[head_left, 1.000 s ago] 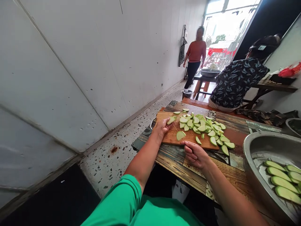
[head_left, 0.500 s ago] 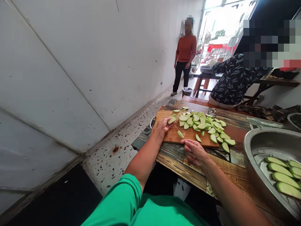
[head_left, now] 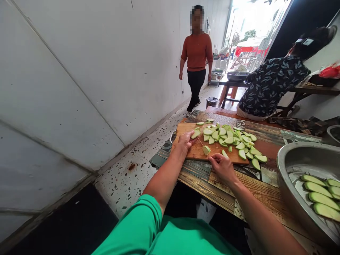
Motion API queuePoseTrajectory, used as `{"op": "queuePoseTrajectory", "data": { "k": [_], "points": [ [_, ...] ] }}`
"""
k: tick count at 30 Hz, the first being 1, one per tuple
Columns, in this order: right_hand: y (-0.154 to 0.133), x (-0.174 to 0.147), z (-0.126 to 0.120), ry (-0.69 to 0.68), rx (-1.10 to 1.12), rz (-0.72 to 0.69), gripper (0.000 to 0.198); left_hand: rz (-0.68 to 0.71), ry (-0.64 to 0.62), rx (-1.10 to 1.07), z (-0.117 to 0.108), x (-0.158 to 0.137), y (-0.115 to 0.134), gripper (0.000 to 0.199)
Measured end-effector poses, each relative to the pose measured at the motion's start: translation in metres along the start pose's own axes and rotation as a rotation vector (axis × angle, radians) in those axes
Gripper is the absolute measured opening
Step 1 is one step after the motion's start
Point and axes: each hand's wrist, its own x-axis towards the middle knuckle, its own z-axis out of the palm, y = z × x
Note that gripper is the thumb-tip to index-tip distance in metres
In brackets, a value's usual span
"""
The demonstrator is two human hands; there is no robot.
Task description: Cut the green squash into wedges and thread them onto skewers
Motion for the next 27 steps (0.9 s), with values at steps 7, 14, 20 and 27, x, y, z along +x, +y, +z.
{"op": "queuePoseTrajectory", "data": {
  "k": [7, 14, 20, 27],
  "points": [
    [-0.011, -0.003, 0.009, -0.058, 0.316, 0.215, 0.043, -0.042, -0.059, 0.006, 0.001, 0.001, -0.001, 0.016],
    [-0.011, -0.003, 0.009, -0.041, 0.421, 0.29, 0.05, -0.048, -0.074, 0.009, 0.004, 0.0, -0.003, 0.017],
    [-0.003, -0.001, 0.01, 0.107, -0.148, -0.082, 0.031, -0.04, -0.1, 0.015, 0.002, 0.001, -0.005, 0.016],
    [0.0, 0.0, 0.011, 0.106, -0.246, -0.135, 0.035, -0.05, -0.099, 0.013, 0.002, -0.001, -0.003, 0.017]
  ]
}}
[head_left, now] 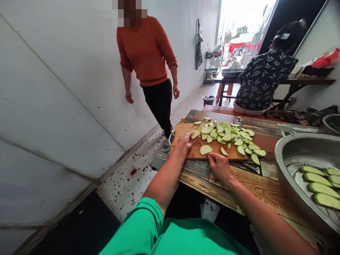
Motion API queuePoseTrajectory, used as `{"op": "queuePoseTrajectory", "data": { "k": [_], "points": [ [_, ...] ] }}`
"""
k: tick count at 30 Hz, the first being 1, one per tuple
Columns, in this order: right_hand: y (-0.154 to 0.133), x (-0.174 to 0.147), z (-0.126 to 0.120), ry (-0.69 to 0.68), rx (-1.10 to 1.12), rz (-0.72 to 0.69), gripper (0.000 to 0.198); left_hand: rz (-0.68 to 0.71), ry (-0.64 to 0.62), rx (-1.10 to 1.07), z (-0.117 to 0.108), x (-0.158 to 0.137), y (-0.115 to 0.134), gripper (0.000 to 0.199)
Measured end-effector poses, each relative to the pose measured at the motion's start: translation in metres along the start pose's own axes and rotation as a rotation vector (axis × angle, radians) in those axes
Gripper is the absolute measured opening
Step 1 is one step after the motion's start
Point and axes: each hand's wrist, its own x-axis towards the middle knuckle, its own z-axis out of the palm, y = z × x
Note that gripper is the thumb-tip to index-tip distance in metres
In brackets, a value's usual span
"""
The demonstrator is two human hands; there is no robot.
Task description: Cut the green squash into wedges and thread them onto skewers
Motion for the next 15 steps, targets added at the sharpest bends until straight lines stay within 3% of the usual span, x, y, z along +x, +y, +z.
{"op": "queuePoseTrajectory", "data": {
  "k": [6, 15],
  "points": [
    [0.011, 0.006, 0.006, -0.051, 0.217, 0.092, 0.035, 0.001, 0.005, -0.005, 0.001, -0.001, 0.001, 0.017],
    [-0.003, 0.004, 0.004, -0.04, 0.054, -0.009, 0.031, 0.013, -0.025, 0.074, 0.002, -0.003, -0.01, 0.021]
  ]
}}
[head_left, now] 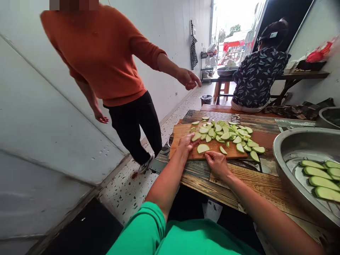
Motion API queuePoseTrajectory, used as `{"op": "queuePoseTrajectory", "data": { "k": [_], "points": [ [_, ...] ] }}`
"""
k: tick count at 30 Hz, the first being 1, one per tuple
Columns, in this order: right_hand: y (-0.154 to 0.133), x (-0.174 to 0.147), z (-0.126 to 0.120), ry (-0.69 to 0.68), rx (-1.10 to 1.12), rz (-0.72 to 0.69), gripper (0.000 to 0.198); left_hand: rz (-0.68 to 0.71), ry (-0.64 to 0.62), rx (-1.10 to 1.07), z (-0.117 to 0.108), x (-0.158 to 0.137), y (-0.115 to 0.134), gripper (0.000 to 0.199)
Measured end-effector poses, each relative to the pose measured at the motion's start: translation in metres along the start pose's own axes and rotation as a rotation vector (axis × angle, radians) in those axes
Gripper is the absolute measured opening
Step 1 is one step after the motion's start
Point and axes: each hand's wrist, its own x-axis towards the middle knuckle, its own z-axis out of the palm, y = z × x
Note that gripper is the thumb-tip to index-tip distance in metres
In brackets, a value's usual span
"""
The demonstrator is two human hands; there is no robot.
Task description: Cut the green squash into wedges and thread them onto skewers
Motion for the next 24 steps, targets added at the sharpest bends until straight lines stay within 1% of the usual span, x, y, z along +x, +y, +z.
{"op": "queuePoseTrajectory", "data": {
  "k": [6, 9, 12, 15, 17, 20, 24],
  "points": [
    [0.001, -0.002, 0.004, 0.014, 0.01, 0.023, 0.028, -0.014, -0.027, 0.088, 0.003, -0.006, 0.0, 0.02],
    [0.0, -0.003, 0.004, 0.006, -0.02, 0.022, 0.026, -0.001, -0.008, 0.138, 0.003, -0.01, 0.002, 0.019],
    [-0.003, -0.002, 0.004, -0.004, -0.065, 0.041, 0.025, 0.002, 0.007, 0.148, 0.004, -0.012, 0.003, 0.023],
    [-0.006, -0.001, 0.005, 0.019, -0.099, 0.071, 0.025, -0.031, 0.009, 0.176, 0.006, -0.014, 0.003, 0.023],
    [-0.009, -0.001, 0.004, 0.025, -0.126, 0.085, 0.024, -0.079, 0.012, 0.249, 0.009, -0.015, 0.001, 0.024],
    [-0.011, 0.0, 0.003, 0.031, -0.161, 0.107, 0.023, -0.093, -0.023, 0.335, 0.012, -0.016, -0.003, 0.026],
    [-0.011, 0.001, 0.001, 0.037, -0.185, 0.125, 0.022, -0.094, -0.035, 0.336, 0.013, -0.016, -0.006, 0.027]
  ]
}}
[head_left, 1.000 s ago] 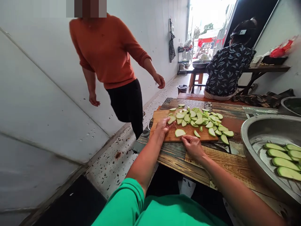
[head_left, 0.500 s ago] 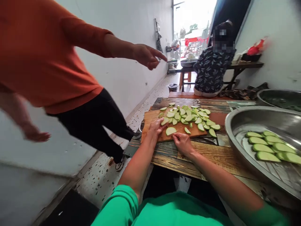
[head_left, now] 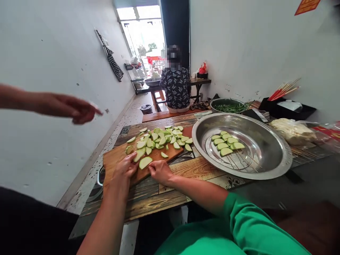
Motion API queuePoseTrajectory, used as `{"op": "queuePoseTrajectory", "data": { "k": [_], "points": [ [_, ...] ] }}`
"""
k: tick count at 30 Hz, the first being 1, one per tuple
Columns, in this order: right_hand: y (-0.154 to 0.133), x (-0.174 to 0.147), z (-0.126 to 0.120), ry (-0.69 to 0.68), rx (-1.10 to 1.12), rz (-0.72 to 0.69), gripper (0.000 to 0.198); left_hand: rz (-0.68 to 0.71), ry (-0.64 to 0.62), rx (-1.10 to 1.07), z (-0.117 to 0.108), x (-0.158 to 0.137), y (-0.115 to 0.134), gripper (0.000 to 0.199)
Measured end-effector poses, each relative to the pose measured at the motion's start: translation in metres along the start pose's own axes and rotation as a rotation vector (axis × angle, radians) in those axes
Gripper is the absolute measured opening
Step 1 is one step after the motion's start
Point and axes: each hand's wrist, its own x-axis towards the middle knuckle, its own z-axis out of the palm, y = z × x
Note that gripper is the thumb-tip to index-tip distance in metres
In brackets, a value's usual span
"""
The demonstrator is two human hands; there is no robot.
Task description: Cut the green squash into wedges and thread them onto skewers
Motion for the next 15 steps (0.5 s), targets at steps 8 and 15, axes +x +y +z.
{"op": "queuePoseTrajectory", "data": {
  "k": [8, 15],
  "points": [
    [0.0013, -0.0011, -0.0008, 0.006, 0.01, -0.01, 0.023, 0.014, 0.023, -0.031, 0.0004, -0.0009, -0.001, 0.019],
    [0.002, -0.0007, 0.0016, 0.014, 0.012, -0.006, 0.025, 0.01, -0.007, -0.055, -0.002, 0.0029, -0.0022, 0.022]
  ]
}}
